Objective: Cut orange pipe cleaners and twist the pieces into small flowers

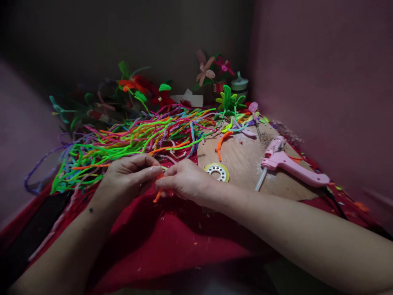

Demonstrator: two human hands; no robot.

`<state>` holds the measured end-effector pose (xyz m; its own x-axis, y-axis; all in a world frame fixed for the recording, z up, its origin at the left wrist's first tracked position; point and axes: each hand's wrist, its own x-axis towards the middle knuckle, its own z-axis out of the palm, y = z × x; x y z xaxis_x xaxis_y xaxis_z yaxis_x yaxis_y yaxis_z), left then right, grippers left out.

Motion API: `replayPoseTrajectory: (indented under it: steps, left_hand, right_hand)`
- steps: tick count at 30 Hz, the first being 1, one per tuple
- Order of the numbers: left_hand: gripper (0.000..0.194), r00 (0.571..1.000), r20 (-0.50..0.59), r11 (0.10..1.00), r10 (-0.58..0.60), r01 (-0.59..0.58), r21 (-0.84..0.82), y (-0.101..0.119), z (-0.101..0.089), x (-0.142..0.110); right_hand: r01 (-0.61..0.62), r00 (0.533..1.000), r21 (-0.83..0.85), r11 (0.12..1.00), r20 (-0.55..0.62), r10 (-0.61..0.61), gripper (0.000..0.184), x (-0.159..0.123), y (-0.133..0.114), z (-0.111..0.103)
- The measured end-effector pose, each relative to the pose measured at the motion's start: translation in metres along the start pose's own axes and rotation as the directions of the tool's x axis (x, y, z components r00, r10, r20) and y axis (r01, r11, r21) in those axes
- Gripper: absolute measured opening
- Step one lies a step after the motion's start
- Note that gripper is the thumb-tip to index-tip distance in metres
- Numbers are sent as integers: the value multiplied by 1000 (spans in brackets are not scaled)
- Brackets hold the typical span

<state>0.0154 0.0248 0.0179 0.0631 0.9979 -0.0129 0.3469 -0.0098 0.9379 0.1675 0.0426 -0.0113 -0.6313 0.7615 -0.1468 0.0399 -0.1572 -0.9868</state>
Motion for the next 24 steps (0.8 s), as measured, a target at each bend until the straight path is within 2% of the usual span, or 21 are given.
replayPoseTrajectory:
  steps: [5, 8, 11, 14, 16, 18, 19, 21, 22, 24]
  left_hand:
    - [8, 962, -158, 945, 225, -176, 274, -3, 9, -4]
    - [8, 952, -180, 931, 246, -181, 318, -2, 9, -5]
    - [16, 986, -130, 981, 109, -85, 172, -1, 5, -2]
    - [26, 997, 25, 995, -66, 68, -71, -2, -1, 3]
    - [24, 986, 123, 982, -111, 128, -142, -4, -4, 5]
    - [20, 981, 155, 981, -114, 136, -139, -5, -3, 5]
    - [18, 986, 133, 987, -97, 112, -113, -6, -1, 4]
    - [14, 1000, -2, 1000, 20, -20, 9, -6, 4, 0]
    - [13, 989, -77, 987, 127, -118, 111, -6, 6, -3]
    - [11, 921, -160, 901, 354, -290, 321, -7, 10, -6]
  right_hand:
    - [-22, 1000, 113, 993, 7, 21, 22, 0, 5, 1]
    - [-20, 1000, 136, 991, 13, 19, 23, 0, 4, 1]
    - [-19, 999, 115, 993, -25, 22, 21, 0, 3, 2]
    - [-5, 997, 72, 997, -73, 10, 18, 0, 3, 2]
    - [-1, 996, 46, 999, -94, 5, 19, 1, 3, 2]
    - [-3, 994, 36, 999, -113, 7, 19, 1, 4, 2]
    - [-4, 992, 38, 999, -122, 8, 19, 2, 4, 2]
    - [-8, 991, 48, 999, -132, 14, 19, 2, 5, 2]
    - [-9, 992, 57, 998, -129, 16, 19, 2, 5, 2]
    - [-9, 993, 82, 997, -117, 18, 20, 2, 5, 2]
